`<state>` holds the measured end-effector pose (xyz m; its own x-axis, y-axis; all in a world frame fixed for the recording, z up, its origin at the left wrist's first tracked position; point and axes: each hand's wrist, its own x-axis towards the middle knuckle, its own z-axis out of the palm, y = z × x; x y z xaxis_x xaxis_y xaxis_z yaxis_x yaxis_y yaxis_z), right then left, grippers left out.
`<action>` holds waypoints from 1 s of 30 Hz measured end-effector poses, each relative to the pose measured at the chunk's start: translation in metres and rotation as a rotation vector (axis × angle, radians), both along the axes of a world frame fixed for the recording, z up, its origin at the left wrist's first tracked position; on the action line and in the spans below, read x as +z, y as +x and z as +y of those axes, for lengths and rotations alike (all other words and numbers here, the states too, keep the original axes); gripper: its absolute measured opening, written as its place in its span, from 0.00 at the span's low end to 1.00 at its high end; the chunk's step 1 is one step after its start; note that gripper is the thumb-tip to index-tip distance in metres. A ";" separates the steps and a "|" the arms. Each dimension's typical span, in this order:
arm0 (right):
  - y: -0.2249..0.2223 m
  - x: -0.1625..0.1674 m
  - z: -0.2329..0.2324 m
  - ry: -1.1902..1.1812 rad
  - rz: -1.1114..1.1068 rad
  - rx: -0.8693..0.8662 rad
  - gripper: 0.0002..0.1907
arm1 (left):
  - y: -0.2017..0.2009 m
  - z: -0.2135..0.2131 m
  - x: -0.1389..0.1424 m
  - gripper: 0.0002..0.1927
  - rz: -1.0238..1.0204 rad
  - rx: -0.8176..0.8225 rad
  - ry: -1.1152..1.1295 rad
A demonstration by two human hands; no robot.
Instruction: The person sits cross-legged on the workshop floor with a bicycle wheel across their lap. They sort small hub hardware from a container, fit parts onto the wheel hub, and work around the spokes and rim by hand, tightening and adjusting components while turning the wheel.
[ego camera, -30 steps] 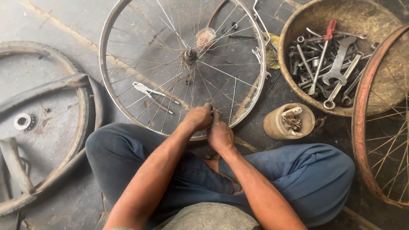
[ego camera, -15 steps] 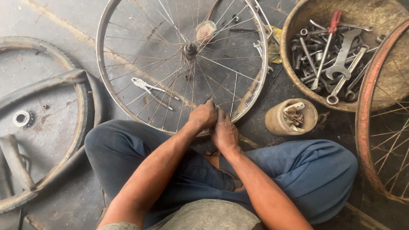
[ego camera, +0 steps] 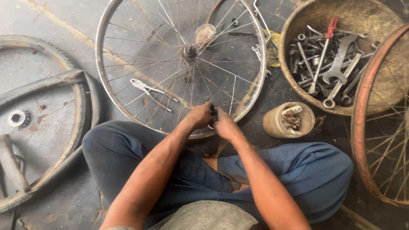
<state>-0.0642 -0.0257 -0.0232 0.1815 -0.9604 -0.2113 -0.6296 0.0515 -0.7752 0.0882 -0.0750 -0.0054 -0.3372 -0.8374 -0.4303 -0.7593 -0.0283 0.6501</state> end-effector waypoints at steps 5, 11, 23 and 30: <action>0.016 0.016 0.028 -0.094 0.223 -0.015 0.30 | -0.008 0.010 -0.002 0.22 -0.187 0.064 -0.025; 0.025 0.021 0.037 -0.187 0.216 -0.055 0.29 | -0.006 0.006 -0.002 0.20 -0.199 0.019 -0.020; 0.009 0.029 0.012 -0.102 0.003 0.074 0.32 | 0.004 0.000 0.000 0.22 -0.051 -0.025 -0.014; 0.024 0.039 0.039 -0.214 0.161 -0.079 0.35 | -0.012 0.006 -0.005 0.22 -0.182 0.101 0.017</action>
